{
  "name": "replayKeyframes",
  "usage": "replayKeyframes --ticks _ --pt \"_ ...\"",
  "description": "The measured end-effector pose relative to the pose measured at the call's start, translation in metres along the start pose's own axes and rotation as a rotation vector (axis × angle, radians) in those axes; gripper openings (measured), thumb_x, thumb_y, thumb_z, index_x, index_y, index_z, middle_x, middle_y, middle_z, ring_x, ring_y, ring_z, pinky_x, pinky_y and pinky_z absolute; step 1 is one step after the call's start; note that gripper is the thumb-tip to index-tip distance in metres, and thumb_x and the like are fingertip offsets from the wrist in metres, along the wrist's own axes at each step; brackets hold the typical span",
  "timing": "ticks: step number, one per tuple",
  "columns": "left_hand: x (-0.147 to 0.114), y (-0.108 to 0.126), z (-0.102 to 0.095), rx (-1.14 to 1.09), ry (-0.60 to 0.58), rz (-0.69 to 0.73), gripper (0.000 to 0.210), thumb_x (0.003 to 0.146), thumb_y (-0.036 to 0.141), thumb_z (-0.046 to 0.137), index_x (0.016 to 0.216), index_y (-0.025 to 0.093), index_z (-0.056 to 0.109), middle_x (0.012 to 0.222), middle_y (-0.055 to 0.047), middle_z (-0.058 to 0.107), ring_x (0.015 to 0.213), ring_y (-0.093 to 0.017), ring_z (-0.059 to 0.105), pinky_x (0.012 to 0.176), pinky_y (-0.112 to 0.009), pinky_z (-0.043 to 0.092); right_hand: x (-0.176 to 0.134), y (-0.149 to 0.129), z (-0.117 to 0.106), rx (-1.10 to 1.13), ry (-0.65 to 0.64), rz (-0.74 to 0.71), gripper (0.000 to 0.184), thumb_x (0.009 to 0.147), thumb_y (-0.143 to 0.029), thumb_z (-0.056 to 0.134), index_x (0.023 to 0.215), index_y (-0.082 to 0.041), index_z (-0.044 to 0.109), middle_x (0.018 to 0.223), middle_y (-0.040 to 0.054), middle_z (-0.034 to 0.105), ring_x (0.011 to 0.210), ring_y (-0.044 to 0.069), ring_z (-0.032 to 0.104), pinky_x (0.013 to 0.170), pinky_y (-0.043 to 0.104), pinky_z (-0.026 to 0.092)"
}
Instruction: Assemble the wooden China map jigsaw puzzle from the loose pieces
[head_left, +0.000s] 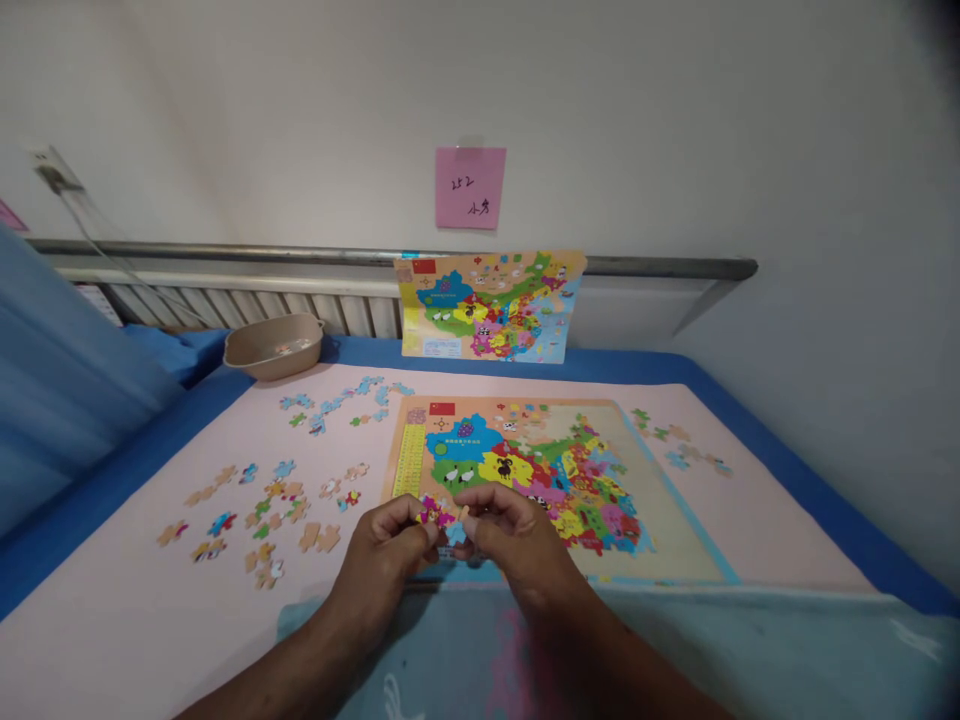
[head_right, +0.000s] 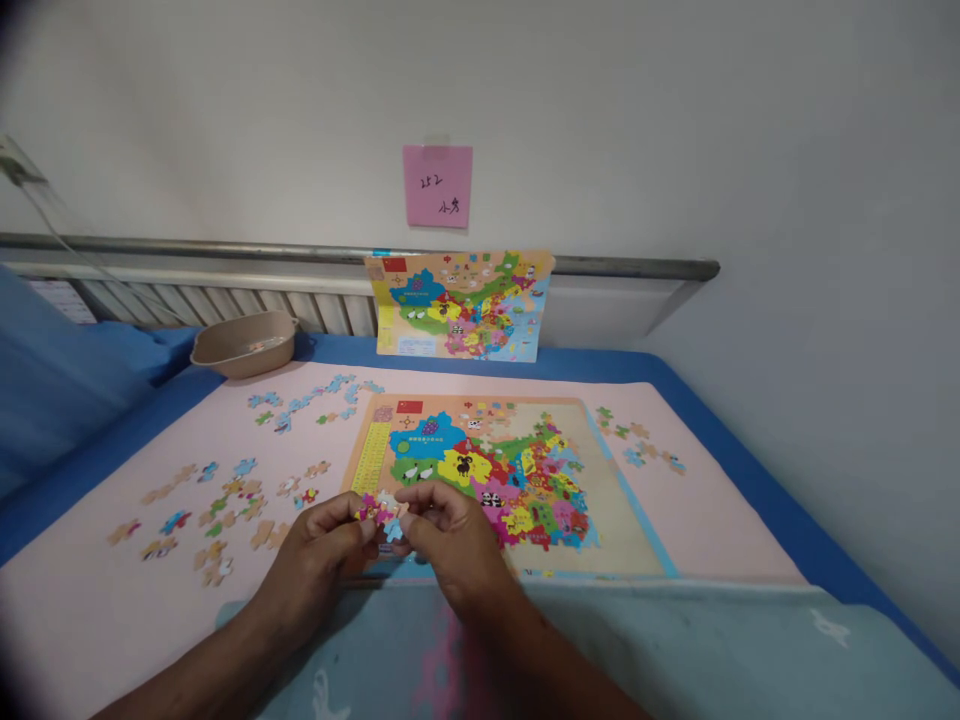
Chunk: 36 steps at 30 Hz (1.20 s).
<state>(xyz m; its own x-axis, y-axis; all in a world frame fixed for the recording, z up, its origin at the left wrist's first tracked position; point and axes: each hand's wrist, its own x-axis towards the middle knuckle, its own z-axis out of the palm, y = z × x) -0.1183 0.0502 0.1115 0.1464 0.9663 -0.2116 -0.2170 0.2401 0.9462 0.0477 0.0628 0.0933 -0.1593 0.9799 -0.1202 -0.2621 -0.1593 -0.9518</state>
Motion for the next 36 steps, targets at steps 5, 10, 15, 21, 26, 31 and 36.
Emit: replayKeyframes --ticks 5,10,15,21,26,31,36 --pt "-0.001 0.001 0.0 -0.029 0.024 0.037 0.018 0.078 0.03 0.069 0.069 0.016 0.06 0.068 -0.002 0.061 0.066 -0.015 0.052 0.066 -0.027 0.042 0.0 -0.002 0.004 0.051 0.065 -0.076 0.029 0.066 -0.03 0.077 0.092 -0.019 0.07 0.082 0.0002 0.062 0.068 0.015 0.061 0.058 0.026 0.055" --pt "0.001 -0.001 -0.002 -0.008 0.027 0.033 0.018 0.079 0.03 0.069 0.071 0.016 0.061 0.069 -0.002 0.061 0.067 -0.015 0.053 0.066 -0.027 0.042 0.001 0.0 0.001 0.009 0.042 -0.031 0.03 0.069 -0.034 0.077 0.092 -0.018 0.068 0.076 -0.0013 0.061 0.057 0.013 0.061 0.051 0.024 0.05" --pt "0.002 0.0 0.001 0.005 0.037 0.032 0.022 0.077 0.032 0.07 0.068 0.016 0.059 0.066 -0.001 0.06 0.064 -0.015 0.051 0.063 -0.026 0.041 0.002 0.001 0.002 0.004 0.058 -0.059 0.029 0.068 -0.035 0.078 0.089 -0.018 0.068 0.074 -0.0015 0.059 0.054 0.012 0.057 0.049 0.024 0.048" --pt "-0.001 0.001 0.003 0.046 0.053 0.03 0.022 0.075 0.033 0.07 0.067 0.016 0.059 0.064 -0.001 0.059 0.061 -0.013 0.047 0.059 -0.025 0.038 -0.003 -0.012 0.006 -0.025 0.067 -0.057 0.027 0.066 -0.035 0.079 0.084 -0.019 0.066 0.071 -0.0019 0.058 0.06 0.012 0.053 0.055 0.025 0.048" --pt "-0.002 0.001 0.002 0.058 0.068 0.044 0.024 0.076 0.035 0.069 0.066 0.016 0.057 0.063 0.0 0.057 0.06 -0.012 0.045 0.058 -0.025 0.036 -0.003 -0.013 0.007 -0.037 0.094 -0.054 0.025 0.067 -0.034 0.076 0.084 -0.018 0.066 0.068 -0.0024 0.057 0.056 0.011 0.05 0.053 0.023 0.041" --pt "-0.002 0.002 0.003 0.069 0.071 0.037 0.025 0.074 0.035 0.07 0.064 0.016 0.057 0.06 0.001 0.056 0.058 -0.012 0.044 0.058 -0.024 0.035 -0.002 -0.01 0.007 -0.055 0.103 -0.056 0.026 0.067 -0.034 0.076 0.085 -0.018 0.067 0.071 -0.001 0.059 0.06 0.012 0.051 0.056 0.024 0.041" --pt "-0.002 0.003 0.005 0.085 0.096 0.042 0.025 0.073 0.035 0.069 0.063 0.016 0.057 0.059 0.001 0.056 0.059 -0.012 0.046 0.057 -0.024 0.036 -0.003 -0.009 0.007 -0.048 0.088 -0.038 0.026 0.066 -0.034 0.075 0.085 -0.018 0.067 0.072 -0.0005 0.06 0.061 0.012 0.051 0.057 0.024 0.041"
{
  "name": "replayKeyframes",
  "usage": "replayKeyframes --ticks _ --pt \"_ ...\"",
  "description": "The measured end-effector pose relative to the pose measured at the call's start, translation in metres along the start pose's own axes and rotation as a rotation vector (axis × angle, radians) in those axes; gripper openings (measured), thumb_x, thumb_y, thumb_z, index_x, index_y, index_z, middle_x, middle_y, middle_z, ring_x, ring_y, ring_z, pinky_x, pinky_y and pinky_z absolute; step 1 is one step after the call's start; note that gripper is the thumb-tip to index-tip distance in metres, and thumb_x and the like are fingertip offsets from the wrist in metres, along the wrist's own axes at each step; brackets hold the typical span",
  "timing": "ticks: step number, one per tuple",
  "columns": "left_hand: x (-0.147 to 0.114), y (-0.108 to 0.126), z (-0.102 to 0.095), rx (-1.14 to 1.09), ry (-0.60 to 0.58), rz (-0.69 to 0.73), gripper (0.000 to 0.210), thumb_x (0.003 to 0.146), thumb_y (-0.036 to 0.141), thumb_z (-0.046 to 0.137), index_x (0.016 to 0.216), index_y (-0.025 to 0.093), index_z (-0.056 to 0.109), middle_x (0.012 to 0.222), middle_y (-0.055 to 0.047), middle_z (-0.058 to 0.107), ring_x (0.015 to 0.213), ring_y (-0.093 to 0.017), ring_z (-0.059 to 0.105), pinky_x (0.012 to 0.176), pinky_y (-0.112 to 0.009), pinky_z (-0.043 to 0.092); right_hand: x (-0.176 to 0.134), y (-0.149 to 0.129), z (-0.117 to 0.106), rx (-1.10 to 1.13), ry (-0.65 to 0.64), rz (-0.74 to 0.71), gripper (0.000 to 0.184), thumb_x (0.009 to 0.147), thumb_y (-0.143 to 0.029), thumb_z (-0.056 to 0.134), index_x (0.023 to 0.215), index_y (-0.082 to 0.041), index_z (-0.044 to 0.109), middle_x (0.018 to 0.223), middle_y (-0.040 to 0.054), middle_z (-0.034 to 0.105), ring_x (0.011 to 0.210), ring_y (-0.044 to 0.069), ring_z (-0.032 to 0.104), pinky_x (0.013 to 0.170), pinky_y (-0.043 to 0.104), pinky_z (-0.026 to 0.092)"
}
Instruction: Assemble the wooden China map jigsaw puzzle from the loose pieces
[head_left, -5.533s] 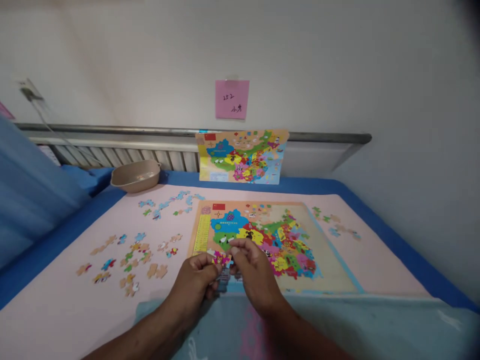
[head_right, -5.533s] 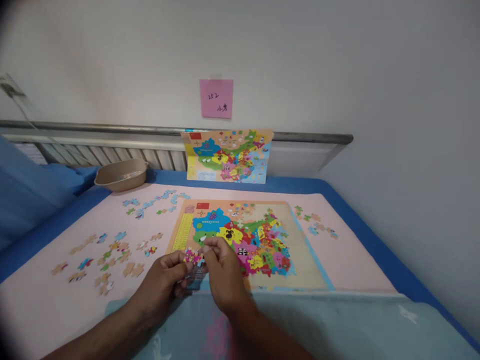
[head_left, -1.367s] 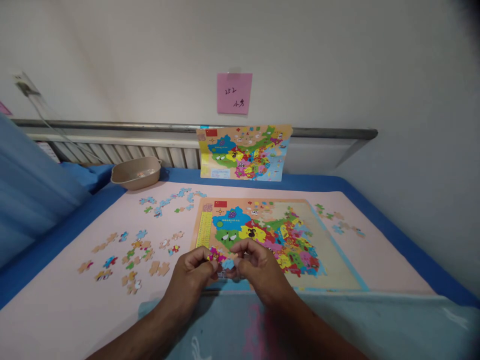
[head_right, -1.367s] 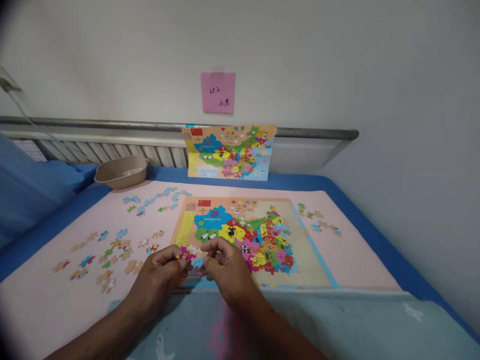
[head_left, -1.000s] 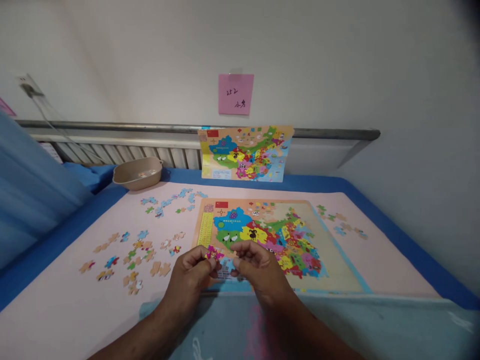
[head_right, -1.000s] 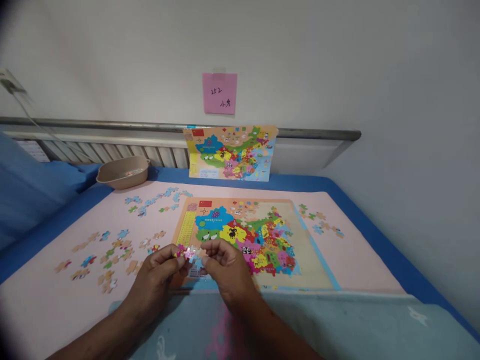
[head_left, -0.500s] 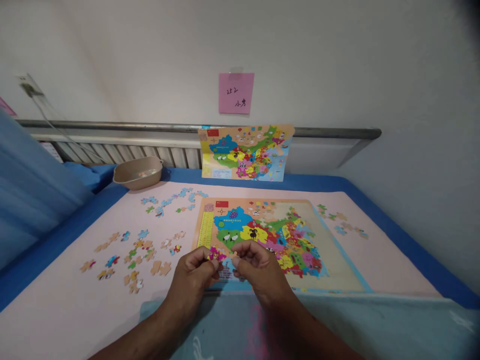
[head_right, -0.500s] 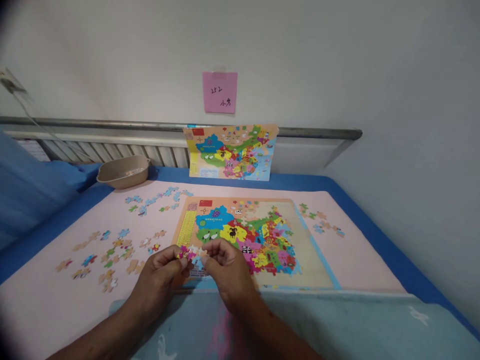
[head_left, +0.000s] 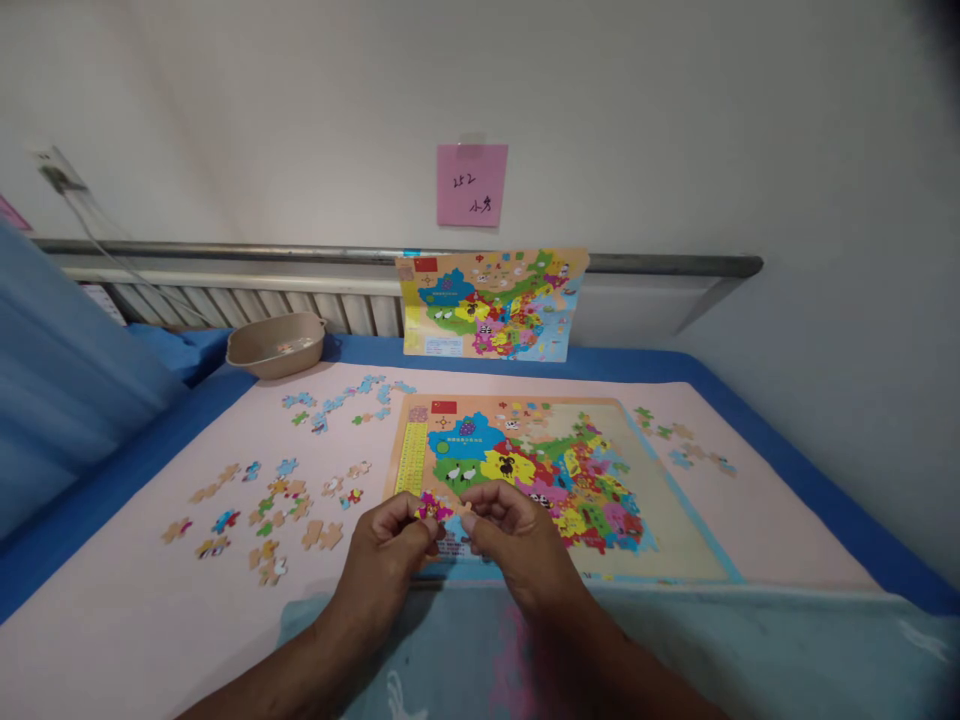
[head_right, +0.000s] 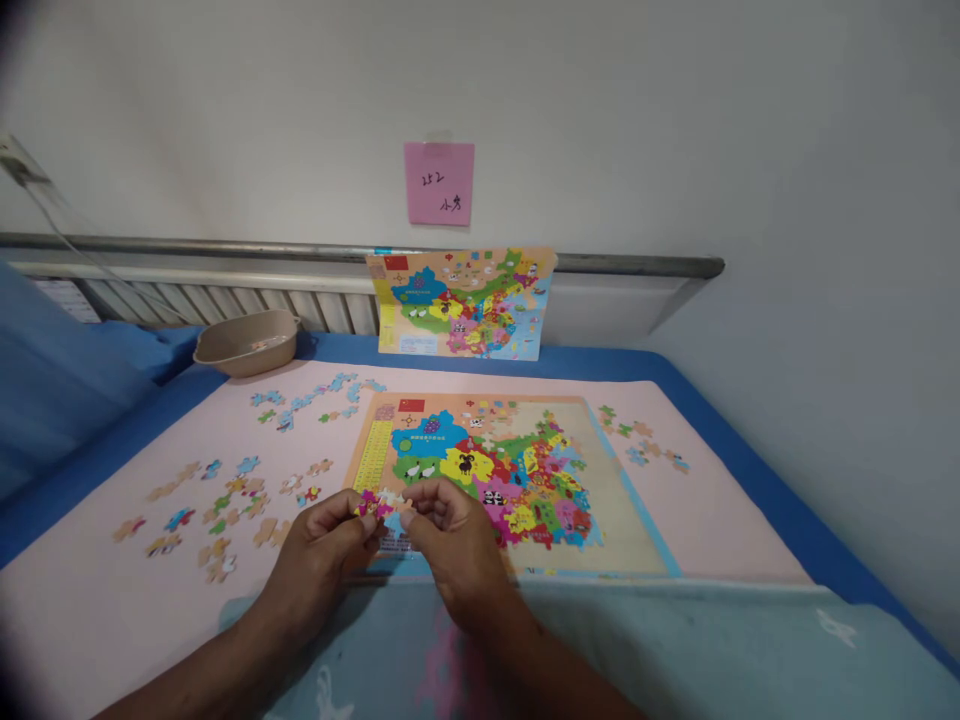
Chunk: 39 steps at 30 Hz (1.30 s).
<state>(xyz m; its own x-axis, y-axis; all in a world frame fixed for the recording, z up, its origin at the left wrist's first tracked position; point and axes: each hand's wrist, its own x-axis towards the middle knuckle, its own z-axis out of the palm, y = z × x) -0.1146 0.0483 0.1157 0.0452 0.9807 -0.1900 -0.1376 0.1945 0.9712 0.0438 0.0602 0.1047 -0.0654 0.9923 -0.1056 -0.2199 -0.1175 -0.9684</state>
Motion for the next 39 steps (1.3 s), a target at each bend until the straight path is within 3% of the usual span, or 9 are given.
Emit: replayKeyframes --ticks 9,15,22,29,39 --pt "-0.001 -0.003 0.004 -0.057 -0.017 0.006 0.028 0.073 0.035 0.069 0.062 0.017 0.051 0.057 0.003 0.047 0.056 -0.01 0.036 0.055 -0.024 0.03 -0.002 -0.005 0.008 0.04 0.076 0.002 0.029 0.061 -0.036 0.076 0.081 -0.018 0.065 0.071 -0.0006 0.059 0.06 0.013 0.053 0.054 0.025 0.041" --pt "0.0 -0.007 0.004 -0.047 -0.014 -0.042 0.026 0.073 0.036 0.07 0.065 0.017 0.055 0.067 -0.001 0.056 0.068 -0.015 0.05 0.068 -0.029 0.04 -0.005 -0.005 0.012 -0.001 0.16 -0.009 0.031 0.062 -0.039 0.074 0.083 -0.018 0.063 0.075 0.0017 0.061 0.066 0.016 0.057 0.055 0.026 0.043" --pt "0.001 -0.004 0.006 -0.019 -0.015 -0.091 0.025 0.07 0.038 0.071 0.07 0.016 0.06 0.071 -0.005 0.062 0.067 -0.016 0.053 0.068 -0.03 0.039 -0.004 -0.002 0.01 -0.038 0.188 0.018 0.031 0.063 -0.038 0.074 0.085 -0.019 0.062 0.077 0.0035 0.063 0.07 0.019 0.06 0.056 0.027 0.047" --pt "0.0 0.0 0.008 -0.002 -0.003 -0.083 0.027 0.067 0.039 0.07 0.064 0.016 0.057 0.062 -0.002 0.057 0.059 -0.013 0.046 0.06 -0.027 0.033 -0.003 -0.001 0.01 -0.045 0.194 0.016 0.035 0.063 -0.04 0.076 0.087 -0.019 0.062 0.078 0.0039 0.063 0.071 0.02 0.061 0.056 0.028 0.048" --pt "0.0 -0.002 0.004 -0.007 -0.056 -0.091 0.032 0.075 0.043 0.071 0.067 0.014 0.06 0.066 -0.004 0.06 0.062 -0.013 0.049 0.059 -0.025 0.033 -0.004 -0.005 0.008 -0.029 0.184 0.061 0.036 0.061 -0.039 0.076 0.086 -0.019 0.06 0.074 0.0019 0.061 0.059 0.016 0.056 0.051 0.027 0.044"
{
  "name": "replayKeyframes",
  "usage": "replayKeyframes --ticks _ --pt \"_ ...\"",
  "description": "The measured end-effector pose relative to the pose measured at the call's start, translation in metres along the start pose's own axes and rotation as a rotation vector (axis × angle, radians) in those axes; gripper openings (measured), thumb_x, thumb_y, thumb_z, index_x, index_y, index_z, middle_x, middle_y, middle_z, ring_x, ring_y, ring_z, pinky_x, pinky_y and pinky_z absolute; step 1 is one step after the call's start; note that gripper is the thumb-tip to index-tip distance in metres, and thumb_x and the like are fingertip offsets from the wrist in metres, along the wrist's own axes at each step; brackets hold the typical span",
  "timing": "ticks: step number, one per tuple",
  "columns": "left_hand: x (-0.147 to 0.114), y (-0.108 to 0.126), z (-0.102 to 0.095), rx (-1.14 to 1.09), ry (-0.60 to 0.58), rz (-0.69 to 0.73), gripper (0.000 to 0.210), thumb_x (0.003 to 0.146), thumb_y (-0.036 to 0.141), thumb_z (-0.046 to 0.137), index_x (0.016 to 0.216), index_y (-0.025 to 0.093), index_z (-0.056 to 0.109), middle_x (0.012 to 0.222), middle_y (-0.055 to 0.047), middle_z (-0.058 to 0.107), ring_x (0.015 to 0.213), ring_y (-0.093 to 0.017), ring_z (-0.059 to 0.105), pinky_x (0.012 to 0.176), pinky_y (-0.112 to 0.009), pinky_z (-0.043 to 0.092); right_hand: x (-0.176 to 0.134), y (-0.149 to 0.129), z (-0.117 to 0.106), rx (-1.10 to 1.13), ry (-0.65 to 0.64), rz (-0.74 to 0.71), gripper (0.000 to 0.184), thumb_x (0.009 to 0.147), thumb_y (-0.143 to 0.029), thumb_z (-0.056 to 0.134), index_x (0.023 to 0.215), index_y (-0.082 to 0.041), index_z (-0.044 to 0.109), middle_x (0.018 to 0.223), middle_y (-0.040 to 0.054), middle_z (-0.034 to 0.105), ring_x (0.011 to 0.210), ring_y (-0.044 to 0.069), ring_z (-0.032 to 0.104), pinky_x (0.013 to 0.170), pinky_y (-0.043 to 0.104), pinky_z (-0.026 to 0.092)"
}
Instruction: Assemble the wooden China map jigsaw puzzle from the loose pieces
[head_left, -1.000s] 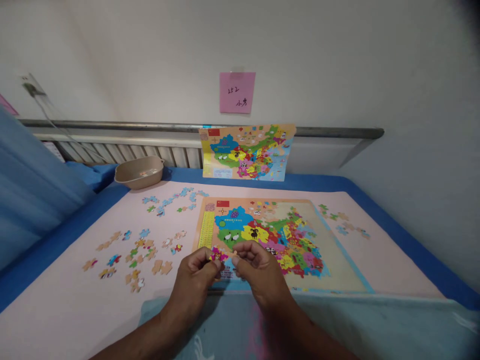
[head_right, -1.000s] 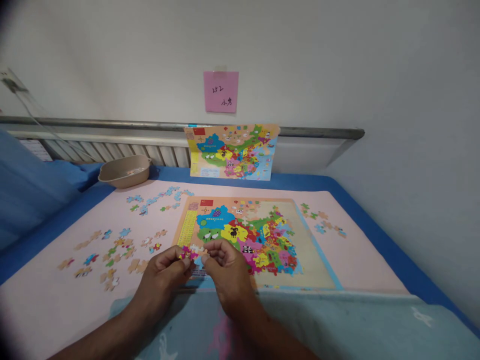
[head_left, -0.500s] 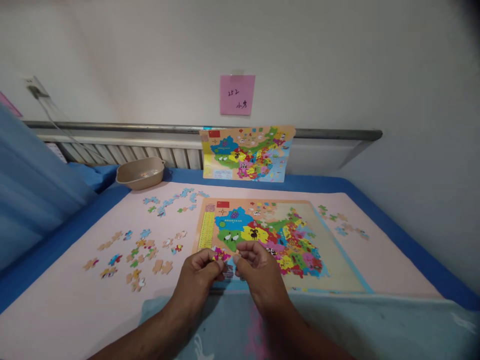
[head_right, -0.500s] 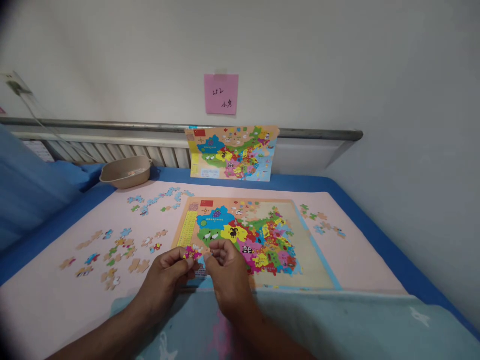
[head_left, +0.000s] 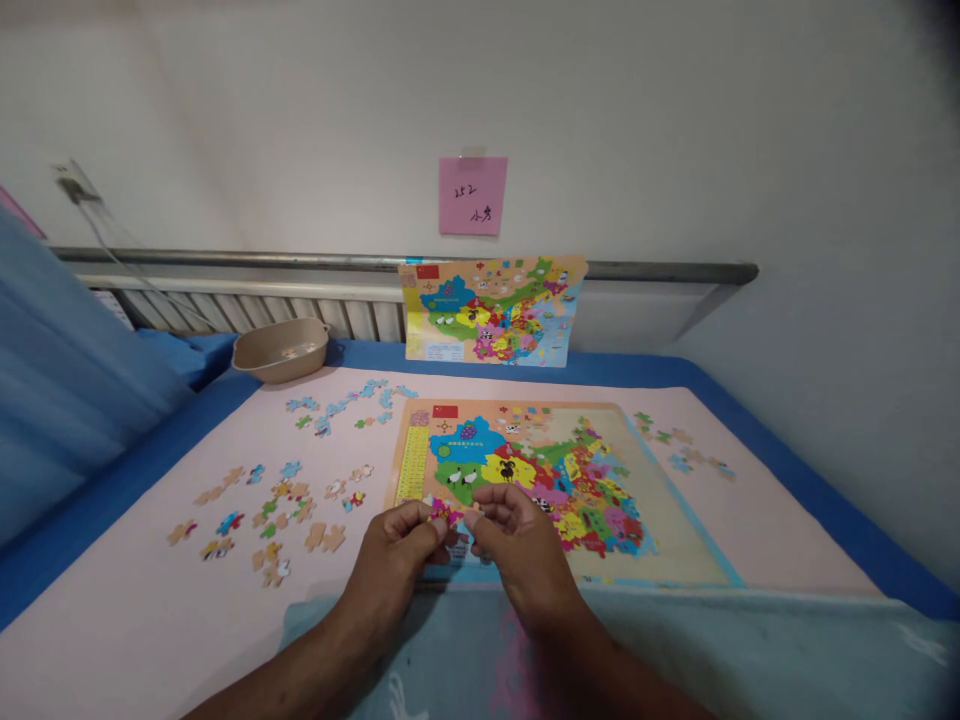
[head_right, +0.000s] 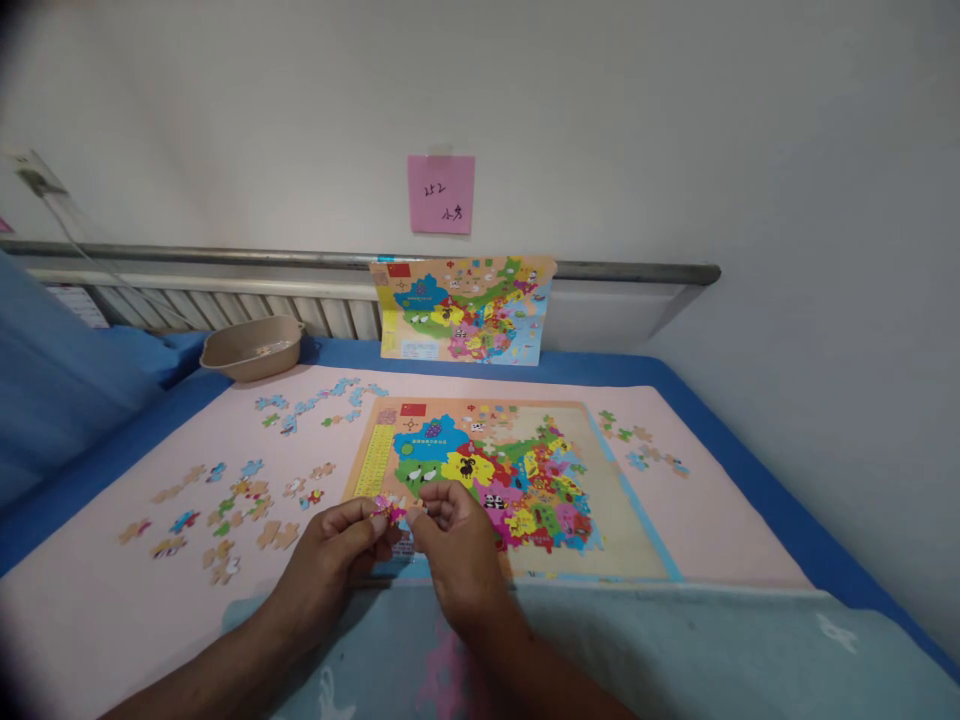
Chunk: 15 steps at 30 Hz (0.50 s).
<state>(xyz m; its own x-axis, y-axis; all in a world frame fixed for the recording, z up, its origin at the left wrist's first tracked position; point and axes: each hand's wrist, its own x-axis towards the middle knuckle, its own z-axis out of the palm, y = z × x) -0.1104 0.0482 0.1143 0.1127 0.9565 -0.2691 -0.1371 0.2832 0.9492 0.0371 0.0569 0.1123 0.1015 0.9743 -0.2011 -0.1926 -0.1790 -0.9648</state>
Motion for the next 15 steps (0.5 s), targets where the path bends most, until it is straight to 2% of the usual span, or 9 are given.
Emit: replayKeyframes --ticks 6,10,12,15 --pt "0.0 -0.002 -0.003 -0.051 0.012 0.015 0.033 0.084 0.043 0.065 0.07 0.015 0.058 0.062 -0.001 0.055 0.058 -0.012 0.046 0.056 -0.023 0.033 0.002 0.0 -0.002 0.018 -0.018 0.004 0.035 0.06 -0.039 0.077 0.084 -0.019 0.06 0.07 0.0004 0.06 0.055 0.014 0.053 0.049 0.026 0.042" --pt "-0.002 0.005 -0.005 0.04 0.03 0.075 0.036 0.086 0.049 0.063 0.07 0.017 0.059 0.063 -0.001 0.055 0.061 -0.015 0.049 0.056 -0.024 0.037 0.003 -0.007 -0.005 0.019 0.004 -0.009 0.034 0.059 -0.037 0.076 0.083 -0.019 0.059 0.066 -0.002 0.058 0.051 0.012 0.053 0.048 0.024 0.042" --pt "-0.004 0.008 -0.008 0.136 0.081 0.143 0.036 0.086 0.052 0.063 0.075 0.017 0.065 0.069 -0.003 0.06 0.068 -0.018 0.054 0.06 -0.025 0.041 0.003 -0.014 -0.011 0.025 0.008 -0.011 0.033 0.06 -0.036 0.076 0.082 -0.019 0.058 0.064 -0.0033 0.058 0.049 0.012 0.053 0.047 0.023 0.041" --pt "-0.006 0.004 -0.013 0.233 0.118 0.139 0.039 0.084 0.058 0.064 0.091 0.02 0.071 0.091 -0.007 0.069 0.086 -0.024 0.061 0.067 -0.026 0.046 0.003 -0.024 -0.033 -0.008 0.017 -0.007 0.033 0.063 -0.035 0.076 0.086 -0.018 0.058 0.063 -0.004 0.058 0.048 0.011 0.054 0.046 0.021 0.041"
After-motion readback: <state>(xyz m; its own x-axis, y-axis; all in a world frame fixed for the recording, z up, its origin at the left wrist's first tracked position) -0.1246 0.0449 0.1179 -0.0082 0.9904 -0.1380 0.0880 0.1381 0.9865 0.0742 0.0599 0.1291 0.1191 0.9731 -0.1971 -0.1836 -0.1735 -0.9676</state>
